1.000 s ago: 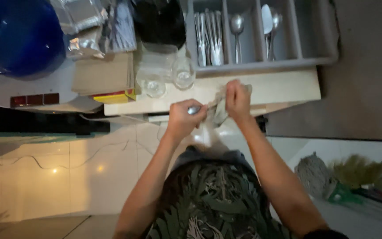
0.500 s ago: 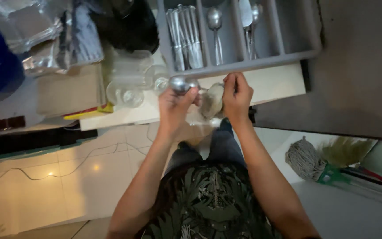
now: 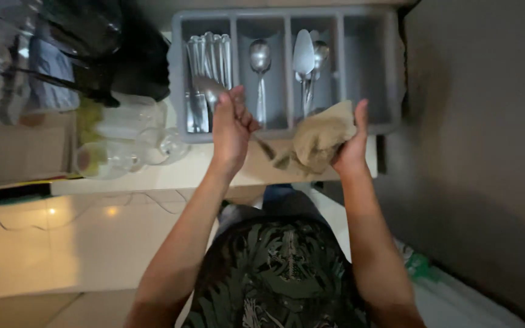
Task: Cleaning and organizing various pieces of cutlery using a cloth and placing them in a sorting tray.
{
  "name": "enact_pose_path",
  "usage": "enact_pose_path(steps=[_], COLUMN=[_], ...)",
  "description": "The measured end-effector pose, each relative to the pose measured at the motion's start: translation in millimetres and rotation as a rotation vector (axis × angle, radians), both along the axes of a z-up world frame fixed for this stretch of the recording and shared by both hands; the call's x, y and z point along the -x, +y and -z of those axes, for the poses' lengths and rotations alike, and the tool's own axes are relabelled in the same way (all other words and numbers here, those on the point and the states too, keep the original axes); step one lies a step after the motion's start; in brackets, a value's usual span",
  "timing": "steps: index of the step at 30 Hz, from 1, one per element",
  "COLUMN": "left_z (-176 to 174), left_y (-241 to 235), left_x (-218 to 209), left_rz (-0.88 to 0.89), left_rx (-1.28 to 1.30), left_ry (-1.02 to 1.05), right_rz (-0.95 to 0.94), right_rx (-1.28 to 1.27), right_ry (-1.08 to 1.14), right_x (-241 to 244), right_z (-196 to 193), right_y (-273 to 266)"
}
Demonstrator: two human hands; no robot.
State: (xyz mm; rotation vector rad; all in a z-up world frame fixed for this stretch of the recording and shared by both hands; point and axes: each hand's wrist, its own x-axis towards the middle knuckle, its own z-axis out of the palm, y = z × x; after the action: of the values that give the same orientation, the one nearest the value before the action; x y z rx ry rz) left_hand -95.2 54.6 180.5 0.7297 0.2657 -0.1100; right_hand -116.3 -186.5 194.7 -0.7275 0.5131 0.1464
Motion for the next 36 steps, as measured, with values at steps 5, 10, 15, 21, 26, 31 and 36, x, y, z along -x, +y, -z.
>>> enact_pose_path(steps=[5, 10, 15, 21, 26, 31, 36], left_z=[23.7, 12.3, 39.4, 43.0, 61.5, 134.9, 173.7], left_y=[-29.5, -60.4, -87.5, -110.2, -129.8, -167.4, -188.4], left_x=[-22.2, -30.5, -51.4, -89.7, -127.0, -153.7, -160.2], left_rz=[0.070, 0.147, 0.249, 0.289, 0.359, 0.306, 0.168], left_rx=[-0.071, -0.156, -0.358, -0.465, -0.455, -0.643, -1.119], left_ry=[0.052, 0.074, -0.029, -0.119, -0.001, -0.009, -0.024], right_rz=[-0.145, -0.153, 0.031, 0.329, 0.316, 0.267, 0.224], right_rx=[-0.133, -0.233, -0.156, 0.313, 0.669, 1.145, 1.490], right_ry=[-0.046, -0.039, -0.181, -0.030, -0.151, -0.408, -0.493], right_x=[-21.7, -44.5, -82.6, -116.4, -131.0, -151.0, -170.1], right_z=[51.9, 63.3, 73.0, 31.9, 20.4, -5.6, 1.3], right_y=[-67.3, -90.1, -116.3, -100.2, -87.5, -70.0, -69.2])
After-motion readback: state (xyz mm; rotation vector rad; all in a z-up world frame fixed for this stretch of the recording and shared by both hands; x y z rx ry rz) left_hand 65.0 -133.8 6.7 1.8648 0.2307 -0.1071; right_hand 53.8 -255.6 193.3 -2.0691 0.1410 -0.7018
